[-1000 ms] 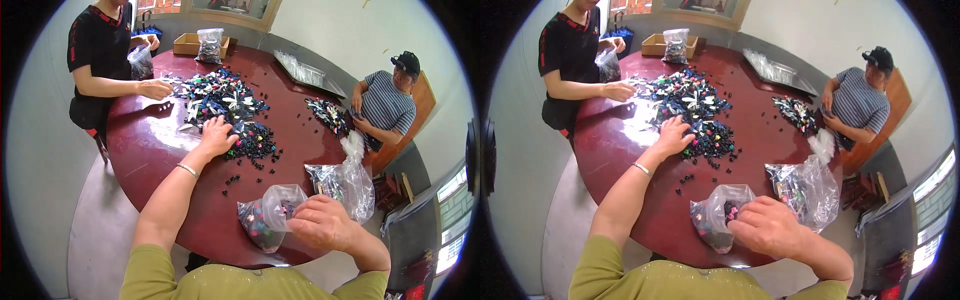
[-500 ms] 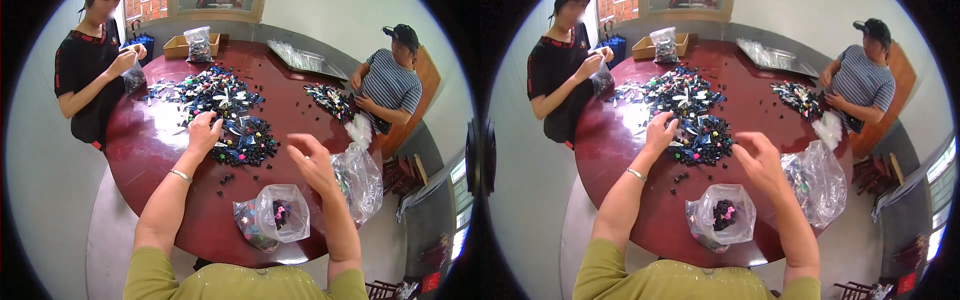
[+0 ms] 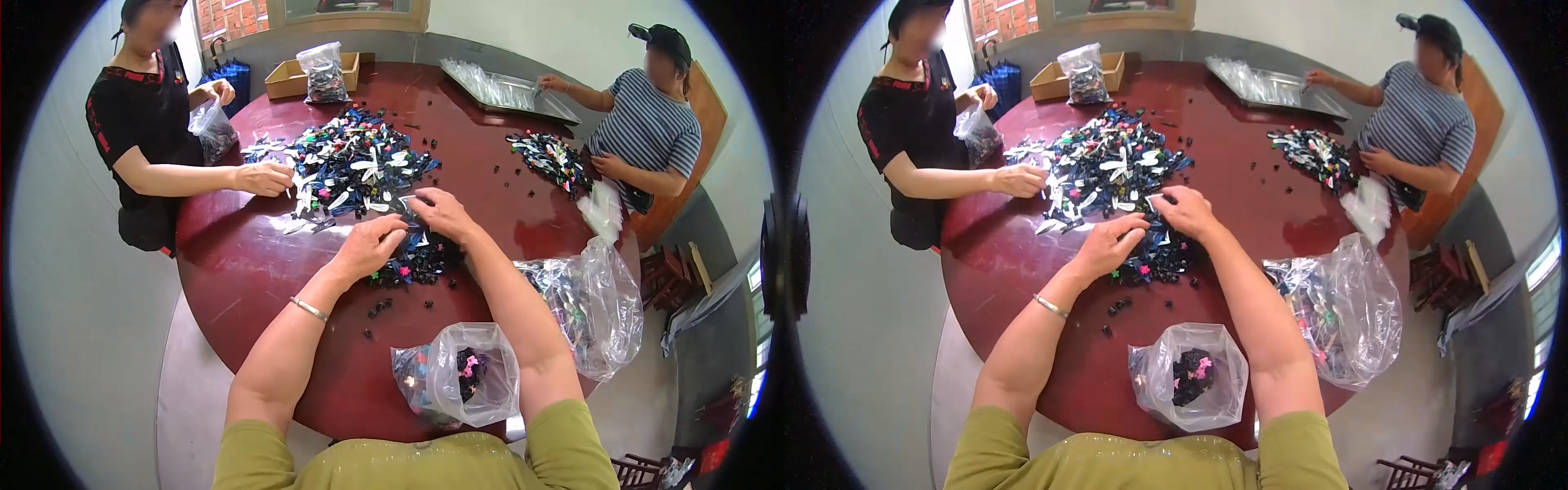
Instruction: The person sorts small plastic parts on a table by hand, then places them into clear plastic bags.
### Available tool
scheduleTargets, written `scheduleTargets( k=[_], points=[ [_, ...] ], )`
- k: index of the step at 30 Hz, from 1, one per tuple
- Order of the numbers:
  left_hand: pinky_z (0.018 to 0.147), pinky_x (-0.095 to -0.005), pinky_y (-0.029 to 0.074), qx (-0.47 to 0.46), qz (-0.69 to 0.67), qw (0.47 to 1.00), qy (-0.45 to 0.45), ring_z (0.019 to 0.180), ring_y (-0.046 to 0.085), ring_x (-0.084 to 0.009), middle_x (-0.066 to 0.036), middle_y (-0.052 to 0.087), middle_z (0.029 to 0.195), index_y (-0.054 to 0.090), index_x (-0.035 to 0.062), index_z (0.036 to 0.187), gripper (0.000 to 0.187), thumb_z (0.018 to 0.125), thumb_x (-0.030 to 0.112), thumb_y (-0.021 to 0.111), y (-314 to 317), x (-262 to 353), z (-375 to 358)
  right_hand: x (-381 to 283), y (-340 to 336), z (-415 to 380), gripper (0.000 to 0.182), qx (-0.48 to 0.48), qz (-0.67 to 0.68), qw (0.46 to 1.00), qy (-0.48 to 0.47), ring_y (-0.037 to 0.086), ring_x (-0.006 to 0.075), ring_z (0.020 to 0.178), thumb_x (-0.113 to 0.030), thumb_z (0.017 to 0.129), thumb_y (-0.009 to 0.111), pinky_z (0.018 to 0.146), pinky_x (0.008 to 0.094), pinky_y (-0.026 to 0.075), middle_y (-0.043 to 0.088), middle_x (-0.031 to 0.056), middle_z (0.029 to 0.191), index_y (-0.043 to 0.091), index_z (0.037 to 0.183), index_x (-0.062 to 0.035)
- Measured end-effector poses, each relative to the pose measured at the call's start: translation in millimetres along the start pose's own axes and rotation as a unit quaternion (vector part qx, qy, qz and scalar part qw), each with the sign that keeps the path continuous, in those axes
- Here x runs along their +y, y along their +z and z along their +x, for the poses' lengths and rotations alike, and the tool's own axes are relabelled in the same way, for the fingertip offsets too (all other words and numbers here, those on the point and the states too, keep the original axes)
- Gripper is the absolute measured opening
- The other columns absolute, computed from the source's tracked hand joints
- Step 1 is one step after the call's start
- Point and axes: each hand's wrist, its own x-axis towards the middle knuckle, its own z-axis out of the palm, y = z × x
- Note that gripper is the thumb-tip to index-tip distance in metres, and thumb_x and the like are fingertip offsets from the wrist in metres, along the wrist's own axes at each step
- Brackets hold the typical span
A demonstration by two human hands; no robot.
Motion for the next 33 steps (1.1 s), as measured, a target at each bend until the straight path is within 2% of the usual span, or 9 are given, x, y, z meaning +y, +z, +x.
scheduleTargets(
  k=[1,4,5,8,12,13,20,27,33],
  points=[
    [0.081,-0.0309,0.053,0.047,-0.018,0.999,0.018,0.091,0.069,-0.0219,-0.014,0.07,0.11,0.068,-0.0005,0.103,0.02,0.092,0.014,0.061,2,1,1,1,5,-4,0.05,0.024,0.03,0.998,-0.043,0.062,0.0313,0.111,-0.044,0.083,0.065,0.097,0.0397,0.046,0.067,0.0195,0.114,0.068,0.115,-0.0059],
    [0.076,-0.0268,0.053,0.087,-0.074,0.992,-0.055,0.085,0.068,-0.0143,-0.011,0.072,0.105,0.069,-0.0004,0.1,0.017,0.091,0.012,0.061,-2,9,1,-11,-5,-26,0.044,-0.027,0.078,0.995,-0.054,0.066,0.0293,0.102,-0.03,0.08,0.07,0.09,0.0367,0.05,0.069,0.0174,0.107,0.066,0.115,-0.0035],
    [0.071,-0.0239,0.052,0.085,-0.066,0.991,-0.077,0.079,0.066,-0.0085,-0.008,0.073,0.101,0.07,-0.0001,0.098,0.015,0.09,0.01,0.062,-5,13,1,-39,-22,-42,0.043,-0.082,0.129,0.986,0.072,0.066,0.0265,0.099,-0.018,0.075,0.072,0.087,0.0343,0.051,0.069,0.0163,0.107,0.066,0.114,-0.0018],
    [0.072,-0.0253,0.053,0.083,-0.016,0.996,0.007,0.081,0.068,-0.0131,-0.01,0.073,0.098,0.07,-0.0001,0.097,0.015,0.089,0.01,0.063,1,-4,0,-20,-15,-60,0.042,-0.01,0.097,0.99,-0.098,0.067,0.0258,0.098,-0.015,0.074,0.073,0.085,0.0341,0.052,0.069,0.0162,0.107,0.067,0.113,-0.0025],
    [0.102,-0.0494,0.039,-0.007,0.221,0.968,0.115,0.119,0.056,-0.0328,-0.019,0.061,0.126,0.065,0.0049,0.115,0.035,0.085,0.023,0.069,0,9,-9,-7,-14,-89,0.054,0.014,-0.054,0.978,-0.2,0.06,0.0303,0.113,-0.02,0.074,0.073,0.096,0.0421,0.047,0.063,0.0149,0.123,0.061,0.125,-0.0063],
    [0.11,-0.056,0.027,-0.058,0.246,0.965,0.066,0.131,0.044,-0.0375,-0.021,0.049,0.139,0.059,0.0077,0.127,0.05,0.086,0.033,0.067,3,10,-10,-6,-18,-97,0.06,-0.017,-0.081,0.983,-0.162,0.052,0.0332,0.123,-0.026,0.075,0.074,0.103,0.0474,0.04,0.055,0.0159,0.134,0.056,0.13,-0.0077],
    [0.112,-0.0581,0.022,-0.156,0.39,0.906,-0.058,0.136,0.036,-0.0432,-0.03,0.038,0.145,0.045,0.0069,0.141,0.064,0.091,0.044,0.058,-6,46,-14,-7,-35,-138,0.068,0.067,-0.122,0.985,-0.102,0.04,0.037,0.133,-0.042,0.081,0.069,0.109,0.0486,0.031,0.044,0.0218,0.143,0.05,0.136,-0.0053],
    [0.112,-0.06,0.02,-0.194,0.286,0.931,-0.115,0.137,0.034,-0.0416,-0.028,0.036,0.146,0.043,0.0024,0.14,0.062,0.095,0.044,0.052,-23,79,-47,10,1,-134,0.069,0.033,-0.161,0.981,-0.101,0.034,0.0404,0.137,-0.05,0.086,0.062,0.11,0.0525,0.03,0.039,0.0197,0.147,0.048,0.138,-0.0076],
    [0.109,-0.0467,0.032,-0.113,0.027,0.991,-0.072,0.121,0.052,-0.0387,-0.021,0.057,0.128,0.059,0.0025,0.123,0.039,0.092,0.027,0.059,-20,98,-78,10,2,-129,0.062,0.084,-0.046,0.976,-0.194,0.043,0.038,0.13,-0.038,0.083,0.068,0.106,0.0517,0.035,0.045,0.0221,0.142,0.051,0.133,-0.0044]
  ],
)
